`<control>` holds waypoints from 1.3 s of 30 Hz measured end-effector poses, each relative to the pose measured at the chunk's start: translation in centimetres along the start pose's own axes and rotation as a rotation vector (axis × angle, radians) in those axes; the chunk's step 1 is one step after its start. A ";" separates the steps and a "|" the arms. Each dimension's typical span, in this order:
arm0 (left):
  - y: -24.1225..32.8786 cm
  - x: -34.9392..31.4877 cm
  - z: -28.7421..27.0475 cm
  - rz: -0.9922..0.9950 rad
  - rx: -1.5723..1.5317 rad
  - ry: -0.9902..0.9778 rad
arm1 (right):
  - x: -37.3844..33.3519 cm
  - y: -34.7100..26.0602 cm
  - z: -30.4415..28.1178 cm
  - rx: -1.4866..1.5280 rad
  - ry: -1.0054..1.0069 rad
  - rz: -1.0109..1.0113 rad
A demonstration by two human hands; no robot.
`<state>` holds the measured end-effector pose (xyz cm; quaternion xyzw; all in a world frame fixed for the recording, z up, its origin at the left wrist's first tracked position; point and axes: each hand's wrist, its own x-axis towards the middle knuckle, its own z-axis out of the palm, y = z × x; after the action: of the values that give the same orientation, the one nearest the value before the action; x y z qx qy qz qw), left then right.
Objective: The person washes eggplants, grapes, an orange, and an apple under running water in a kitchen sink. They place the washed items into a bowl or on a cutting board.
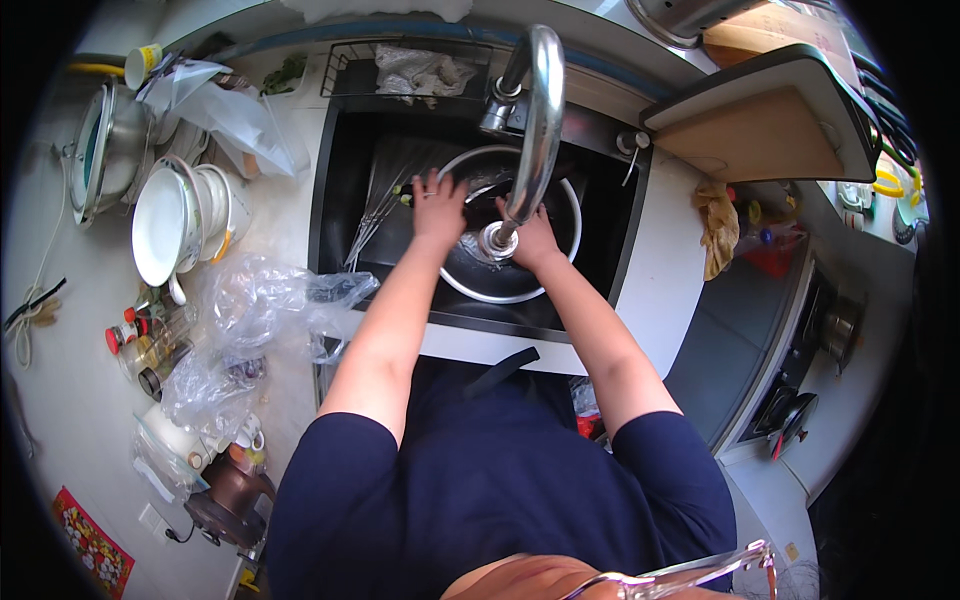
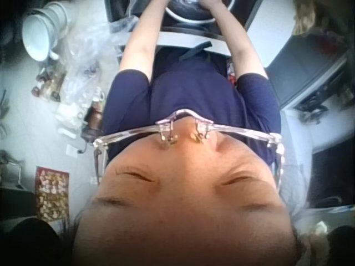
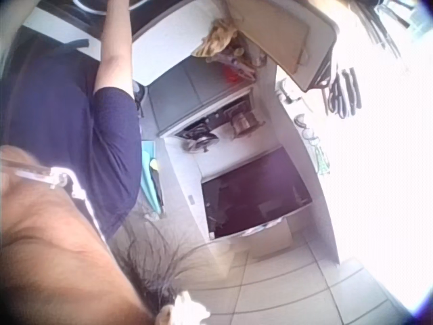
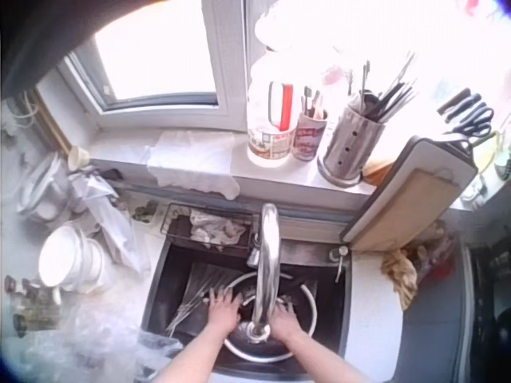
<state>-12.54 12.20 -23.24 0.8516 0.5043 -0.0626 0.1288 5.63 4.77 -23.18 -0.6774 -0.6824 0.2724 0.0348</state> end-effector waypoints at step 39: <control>6.4 -1.8 0.0 -0.982 -2.534 -0.089 | 3.2 -7.4 -11.8 0.555 0.588 -0.067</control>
<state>-7.76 7.75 -21.79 -0.1187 0.4594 0.3738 0.7970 3.53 12.13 -11.12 -0.6687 -0.5655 0.2396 0.4191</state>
